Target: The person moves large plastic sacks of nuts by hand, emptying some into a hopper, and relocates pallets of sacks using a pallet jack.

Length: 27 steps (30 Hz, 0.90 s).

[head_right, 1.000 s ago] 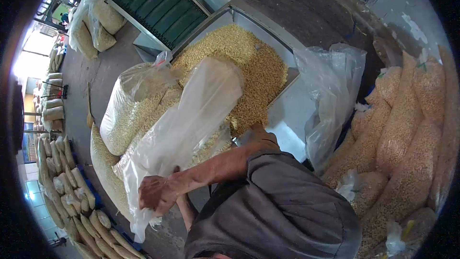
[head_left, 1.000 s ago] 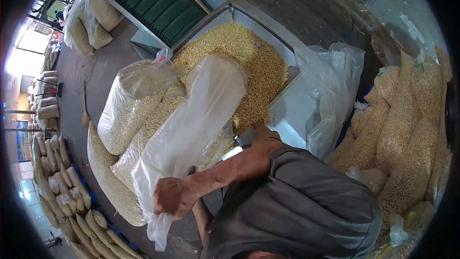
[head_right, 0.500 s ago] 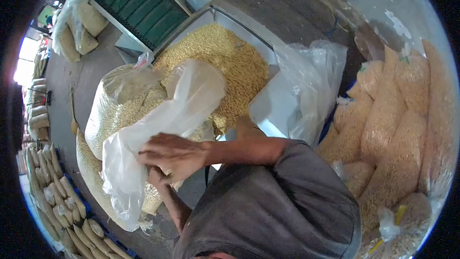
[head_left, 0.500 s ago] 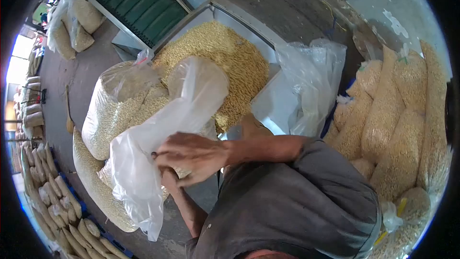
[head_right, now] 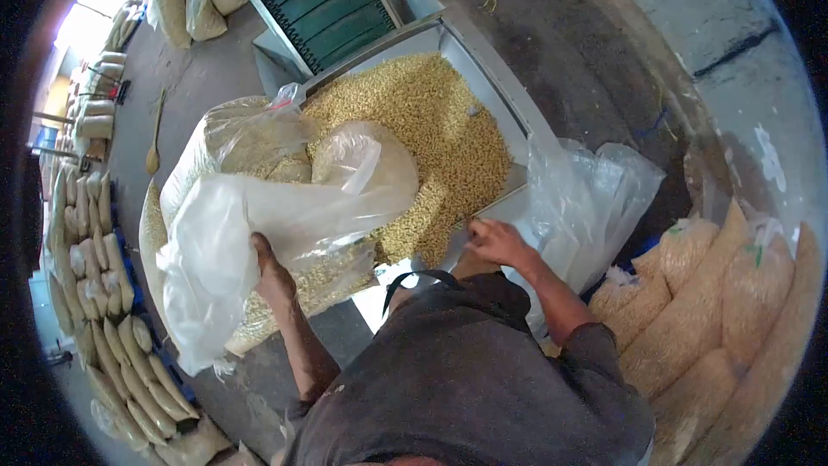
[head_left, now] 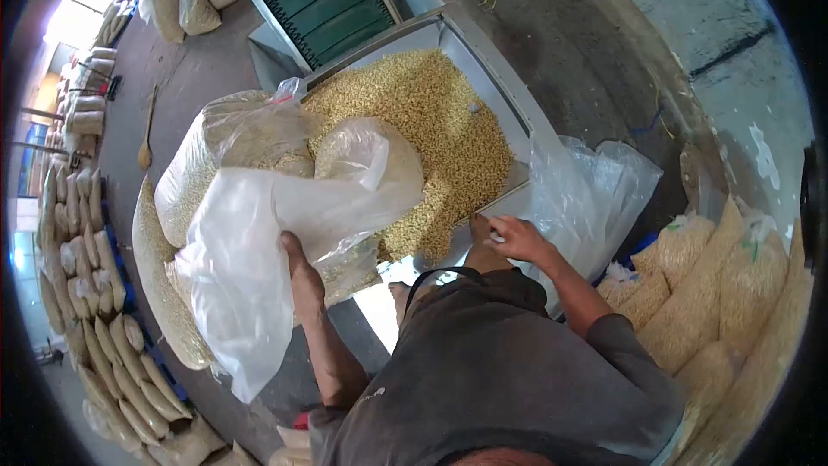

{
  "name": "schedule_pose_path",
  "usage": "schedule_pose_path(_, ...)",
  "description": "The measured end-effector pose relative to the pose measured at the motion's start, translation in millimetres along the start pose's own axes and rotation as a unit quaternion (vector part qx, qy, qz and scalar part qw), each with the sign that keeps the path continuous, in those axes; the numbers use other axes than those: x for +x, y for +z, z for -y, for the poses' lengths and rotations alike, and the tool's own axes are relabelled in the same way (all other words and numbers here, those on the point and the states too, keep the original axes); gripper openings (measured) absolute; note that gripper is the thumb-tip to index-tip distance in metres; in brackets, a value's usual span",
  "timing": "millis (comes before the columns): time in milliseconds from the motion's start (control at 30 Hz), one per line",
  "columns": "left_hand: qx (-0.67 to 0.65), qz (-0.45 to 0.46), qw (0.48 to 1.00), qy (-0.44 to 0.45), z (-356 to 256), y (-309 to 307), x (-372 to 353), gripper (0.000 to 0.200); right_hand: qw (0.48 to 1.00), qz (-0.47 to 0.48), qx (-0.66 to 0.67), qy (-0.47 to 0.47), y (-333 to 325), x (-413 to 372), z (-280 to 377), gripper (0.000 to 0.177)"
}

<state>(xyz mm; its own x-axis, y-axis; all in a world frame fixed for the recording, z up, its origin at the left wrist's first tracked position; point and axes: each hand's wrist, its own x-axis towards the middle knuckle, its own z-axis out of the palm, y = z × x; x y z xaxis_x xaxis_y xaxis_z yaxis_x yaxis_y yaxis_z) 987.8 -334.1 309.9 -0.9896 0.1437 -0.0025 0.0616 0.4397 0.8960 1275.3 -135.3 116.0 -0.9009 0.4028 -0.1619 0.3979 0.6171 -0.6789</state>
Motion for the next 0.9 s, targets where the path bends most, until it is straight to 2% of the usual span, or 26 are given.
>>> schedule_pose_path(67,0.023,-0.001,1.0,0.021,-21,32,-6,0.065,0.995,0.006,-0.045,0.086,-20,-13,-47,0.036)
schedule_pose_path(133,-0.034,-0.011,0.999,0.021,-50,63,-16,0.062,0.985,-0.014,0.019,0.169,-47,-26,-87,0.035)
schedule_pose_path(167,-0.072,-0.006,0.995,0.065,-47,74,-18,0.058,0.985,-0.009,0.024,0.172,-54,-37,-108,0.035)
schedule_pose_path(200,-0.067,-0.006,0.996,0.062,-45,80,-20,0.058,0.973,-0.018,0.035,0.227,-58,-46,-131,0.034)
schedule_pose_path(233,-0.019,-0.017,0.995,0.094,-41,83,-21,0.056,0.959,-0.027,0.044,0.278,-62,-52,-152,0.033)
schedule_pose_path(333,0.076,-0.045,0.974,0.208,-23,82,-21,0.043,0.942,-0.025,0.1,0.32,-66,-73,-189,0.034)
schedule_pose_path(367,0.051,-0.049,0.98,0.185,-30,84,-23,0.04,0.952,-0.047,0.1,0.284,-61,-81,-202,0.033)
schedule_pose_path(400,-0.059,-0.06,0.992,0.099,-56,93,-27,0.038,0.95,-0.052,0.102,0.29,-54,-88,-211,0.033)
schedule_pose_path(433,-0.175,-0.089,0.98,0.018,-81,103,-32,0.037,0.922,-0.04,0.164,0.347,-48,-93,-221,0.033)
schedule_pose_path(533,-0.238,-0.044,0.969,0.053,-90,122,-27,0.041,0.826,-0.033,0.32,0.463,-47,-103,-234,0.033)
schedule_pose_path(567,-0.243,-0.05,0.967,0.056,-92,128,-26,0.041,0.835,-0.038,0.335,0.435,-41,-110,-242,0.031)
schedule_pose_path(633,-0.123,-0.014,0.992,0.013,-101,143,-17,0.04,0.831,-0.027,0.366,0.418,-40,-116,-252,0.031)
schedule_pose_path(667,-0.068,-0.006,0.998,-0.003,-107,145,-11,0.04,0.834,-0.013,0.328,0.443,-35,-114,-261,0.032)
schedule_pose_path(700,-0.085,-0.038,0.996,0.013,-102,146,-7,0.04,0.855,-0.035,0.331,0.397,-35,-114,-265,0.039)
schedule_pose_path(733,-0.023,0.025,0.993,0.11,-88,151,-7,0.038,0.877,-0.004,0.291,0.383,-37,-107,-270,0.035)
schedule_pose_path(767,0.048,0.082,0.975,0.201,-75,159,-6,0.036,0.859,-0.015,0.327,0.393,-43,-101,-269,0.033)
schedule_pose_path(800,0.073,0.111,0.965,0.226,-85,167,-7,0.034,0.869,0.0,0.261,0.42,-54,-85,-264,0.031)
schedule_pose_path(833,0.095,0.14,0.953,0.251,-95,176,-9,0.033,0.877,-0.027,0.277,0.391,-54,-73,-263,0.031)
schedule_pose_path(867,0.06,0.149,0.962,0.221,-116,188,-11,0.031,0.881,-0.054,0.292,0.368,-59,-60,-266,0.031)
schedule_pose_path(900,-0.009,0.17,0.966,0.195,-125,197,-8,0.03,0.907,-0.063,0.266,0.321,-70,-42,-259,0.032)
